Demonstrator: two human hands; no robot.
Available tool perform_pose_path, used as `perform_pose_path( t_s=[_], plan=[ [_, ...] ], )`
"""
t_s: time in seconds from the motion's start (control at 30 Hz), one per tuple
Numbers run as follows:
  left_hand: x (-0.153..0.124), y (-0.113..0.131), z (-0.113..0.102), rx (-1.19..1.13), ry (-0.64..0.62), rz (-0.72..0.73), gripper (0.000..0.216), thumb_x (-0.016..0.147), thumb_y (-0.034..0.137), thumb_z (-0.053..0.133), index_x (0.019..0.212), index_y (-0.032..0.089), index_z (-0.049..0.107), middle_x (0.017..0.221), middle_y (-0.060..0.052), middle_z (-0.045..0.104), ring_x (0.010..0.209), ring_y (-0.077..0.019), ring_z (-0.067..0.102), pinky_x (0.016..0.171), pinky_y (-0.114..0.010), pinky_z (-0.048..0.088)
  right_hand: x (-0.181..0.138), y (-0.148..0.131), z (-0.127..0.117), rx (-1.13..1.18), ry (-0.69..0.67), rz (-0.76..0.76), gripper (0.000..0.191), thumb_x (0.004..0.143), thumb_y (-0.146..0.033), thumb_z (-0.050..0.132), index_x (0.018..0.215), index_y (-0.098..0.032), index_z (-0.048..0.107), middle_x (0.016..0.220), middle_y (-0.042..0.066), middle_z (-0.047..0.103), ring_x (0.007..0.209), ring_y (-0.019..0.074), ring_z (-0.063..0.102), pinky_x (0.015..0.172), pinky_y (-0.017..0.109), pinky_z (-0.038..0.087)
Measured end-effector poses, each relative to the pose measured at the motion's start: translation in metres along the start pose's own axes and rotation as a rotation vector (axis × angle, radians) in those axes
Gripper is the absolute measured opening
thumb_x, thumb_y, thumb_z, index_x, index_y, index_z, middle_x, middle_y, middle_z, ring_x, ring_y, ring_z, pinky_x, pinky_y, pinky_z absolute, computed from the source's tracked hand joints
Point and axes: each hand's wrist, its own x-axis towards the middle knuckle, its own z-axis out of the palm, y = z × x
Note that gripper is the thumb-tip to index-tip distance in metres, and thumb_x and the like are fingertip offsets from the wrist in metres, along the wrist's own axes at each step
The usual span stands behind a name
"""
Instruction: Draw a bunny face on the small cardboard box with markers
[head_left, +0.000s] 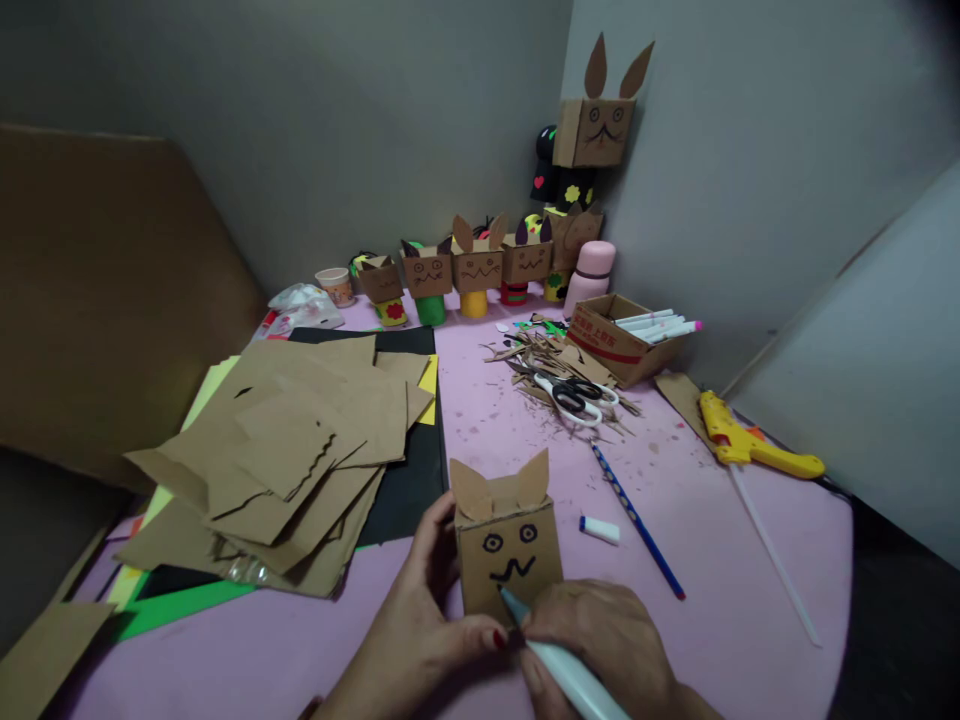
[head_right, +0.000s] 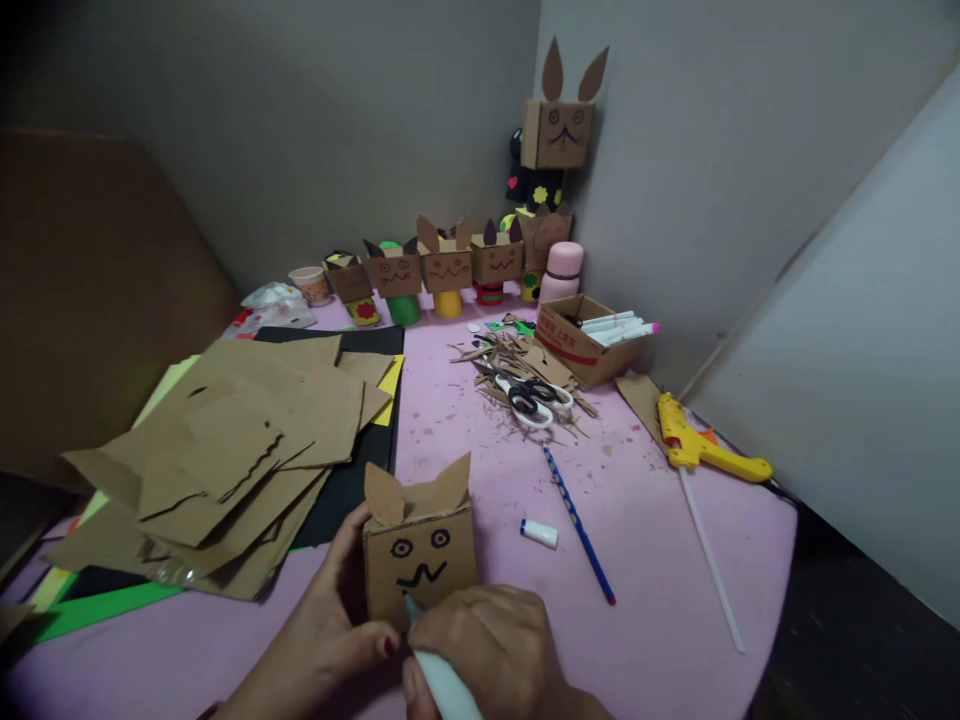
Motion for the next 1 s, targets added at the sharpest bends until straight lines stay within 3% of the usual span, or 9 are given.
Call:
perform_pose_path(
  t_s=[0.2,0.6,0.8,1.0],
  plan=[
    [-0.001,0.000,-0.001,0.012,0.006,-0.017,0.105,0.052,0.047,0.088,0.140,0.030,0.032,0.143,-0.015,0.051,0.133,-0.0378,0.043,0.109,-0.052,0.034,0.000,0.001,0.000,0.041,-0.014,-0.009,0.011,0.080,-0.015,0.047,0.075,-0.021,0.054,0.048,-0.004,0.062,0.035,0.0098,0.056,0.038,0.020,0.047],
    [-0.002,-0.002,-0.001,0.067,0.011,0.001,0.104,0.051,0.050,0.086,0.140,0.031,0.035,0.142,-0.013,0.052,0.132,-0.0371,0.044,0.109,-0.050,0.034,0.000,0.002,0.002,0.025,-0.036,0.001,0.013,0.081,-0.015,0.046,0.072,-0.021,0.053,0.046,-0.005,0.060,0.034,0.0091,0.054,0.037,0.019,0.046],
    [-0.002,0.001,0.002,0.064,0.012,-0.004,0.111,0.052,0.050,0.086,0.145,0.032,0.028,0.143,-0.013,0.051,0.133,-0.0360,0.043,0.111,-0.050,0.033,0.000,0.000,0.002,0.028,-0.015,0.006,0.016,0.083,-0.017,0.046,0.069,-0.020,0.054,0.047,-0.004,0.060,0.035,0.0087,0.056,0.039,0.019,0.046],
    [0.001,0.004,-0.002,-0.040,0.082,-0.039,0.111,0.051,0.049,0.087,0.145,0.034,0.029,0.143,-0.014,0.052,0.129,-0.0379,0.048,0.102,-0.048,0.044,-0.001,0.000,-0.008,-0.017,0.025,0.030,0.014,0.082,-0.018,0.048,0.070,-0.021,0.054,0.049,-0.005,0.061,0.037,0.0084,0.059,0.042,0.018,0.048]
  ],
)
